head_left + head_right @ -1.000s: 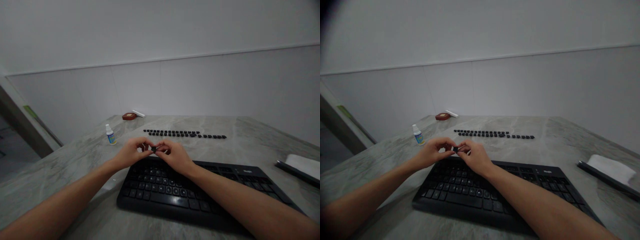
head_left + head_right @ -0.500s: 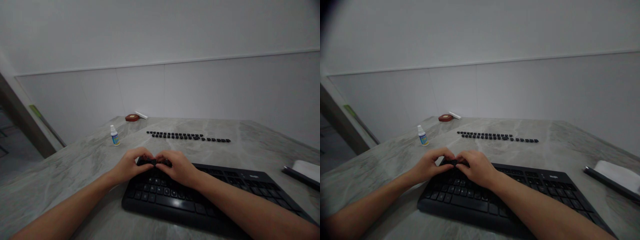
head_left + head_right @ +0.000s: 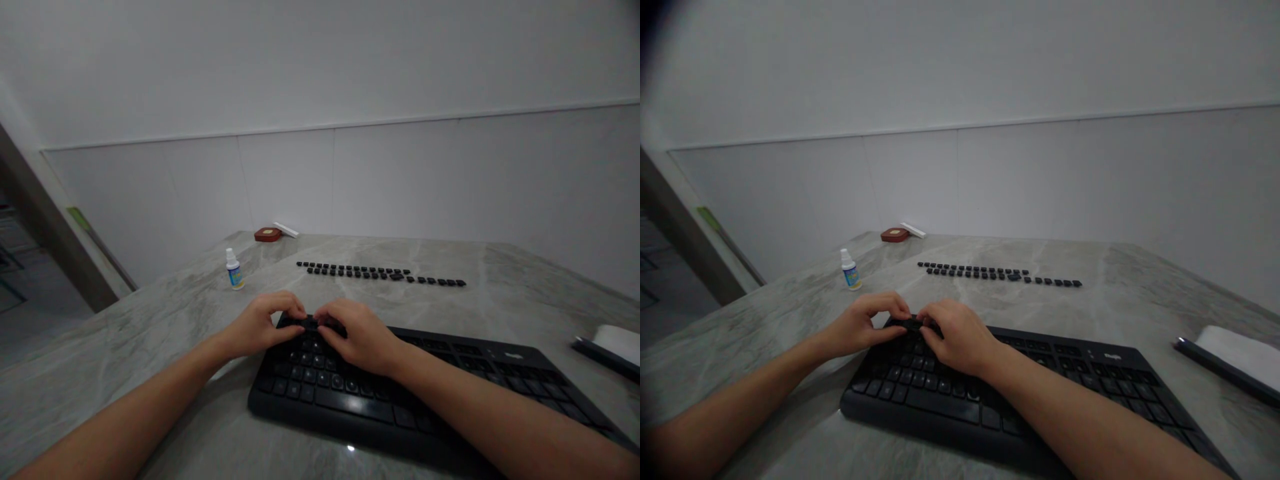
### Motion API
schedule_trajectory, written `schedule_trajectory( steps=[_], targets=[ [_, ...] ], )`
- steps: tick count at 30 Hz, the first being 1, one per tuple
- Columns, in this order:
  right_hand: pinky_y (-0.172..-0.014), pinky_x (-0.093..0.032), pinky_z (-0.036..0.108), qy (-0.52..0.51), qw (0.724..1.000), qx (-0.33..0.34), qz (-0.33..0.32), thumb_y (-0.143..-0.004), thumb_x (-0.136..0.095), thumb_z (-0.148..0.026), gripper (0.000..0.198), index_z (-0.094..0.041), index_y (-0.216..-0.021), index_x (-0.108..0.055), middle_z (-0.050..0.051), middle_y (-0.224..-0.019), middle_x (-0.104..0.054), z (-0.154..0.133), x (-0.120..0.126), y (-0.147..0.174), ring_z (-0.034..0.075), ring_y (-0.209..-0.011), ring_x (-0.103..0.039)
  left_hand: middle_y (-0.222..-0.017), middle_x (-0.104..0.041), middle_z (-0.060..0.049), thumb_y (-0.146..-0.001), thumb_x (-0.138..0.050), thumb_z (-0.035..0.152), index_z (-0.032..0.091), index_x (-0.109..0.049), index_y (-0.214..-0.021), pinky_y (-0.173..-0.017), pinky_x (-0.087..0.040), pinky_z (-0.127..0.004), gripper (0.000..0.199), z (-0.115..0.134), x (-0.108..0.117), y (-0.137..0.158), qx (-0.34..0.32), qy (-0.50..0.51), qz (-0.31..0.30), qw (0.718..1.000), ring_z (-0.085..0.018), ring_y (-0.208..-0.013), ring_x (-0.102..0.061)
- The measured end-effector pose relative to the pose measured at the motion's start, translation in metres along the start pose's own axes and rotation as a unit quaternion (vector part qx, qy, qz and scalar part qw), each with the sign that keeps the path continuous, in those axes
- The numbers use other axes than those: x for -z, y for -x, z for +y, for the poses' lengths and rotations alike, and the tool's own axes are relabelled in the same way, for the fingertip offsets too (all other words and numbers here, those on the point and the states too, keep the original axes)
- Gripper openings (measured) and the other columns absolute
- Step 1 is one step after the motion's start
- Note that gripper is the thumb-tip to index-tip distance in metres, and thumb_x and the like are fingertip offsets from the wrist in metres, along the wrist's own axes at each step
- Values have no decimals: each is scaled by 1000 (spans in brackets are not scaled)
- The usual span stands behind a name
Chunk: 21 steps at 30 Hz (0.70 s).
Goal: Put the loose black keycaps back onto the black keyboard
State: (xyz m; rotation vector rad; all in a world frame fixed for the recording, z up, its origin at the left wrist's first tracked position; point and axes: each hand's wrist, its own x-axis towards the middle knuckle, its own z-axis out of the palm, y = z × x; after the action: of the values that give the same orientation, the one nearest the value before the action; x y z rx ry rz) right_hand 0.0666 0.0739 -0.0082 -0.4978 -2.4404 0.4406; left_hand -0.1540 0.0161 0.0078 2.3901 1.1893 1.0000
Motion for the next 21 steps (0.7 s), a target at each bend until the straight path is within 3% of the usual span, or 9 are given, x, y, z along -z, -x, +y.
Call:
schedule_trajectory(
  steps=[6,21],
  targets=[
    [-75,-46,29,15,1000,6,-21,-83,-56,-12,17,-16,-97,-65,5,-88,-67,0,0,1,16,-81,-58,-85,-65,-3,-83,-67,19,16,-63,-72,-76,-47,-28,12,-5,1,-1,9,-19,-73,997,-14,-80,-60],
    [-80,-47,31,32,999,18,-37,-83,-56,-13,16,-15,-94,-67,7,-89,-68,2,-1,1,18,-85,-60,-87,-66,-2,-78,-63,10,15,-62,-71,-77,-47,-27,9,0,2,-1,16,-5,-88,996,-14,-82,-61]
  ],
)
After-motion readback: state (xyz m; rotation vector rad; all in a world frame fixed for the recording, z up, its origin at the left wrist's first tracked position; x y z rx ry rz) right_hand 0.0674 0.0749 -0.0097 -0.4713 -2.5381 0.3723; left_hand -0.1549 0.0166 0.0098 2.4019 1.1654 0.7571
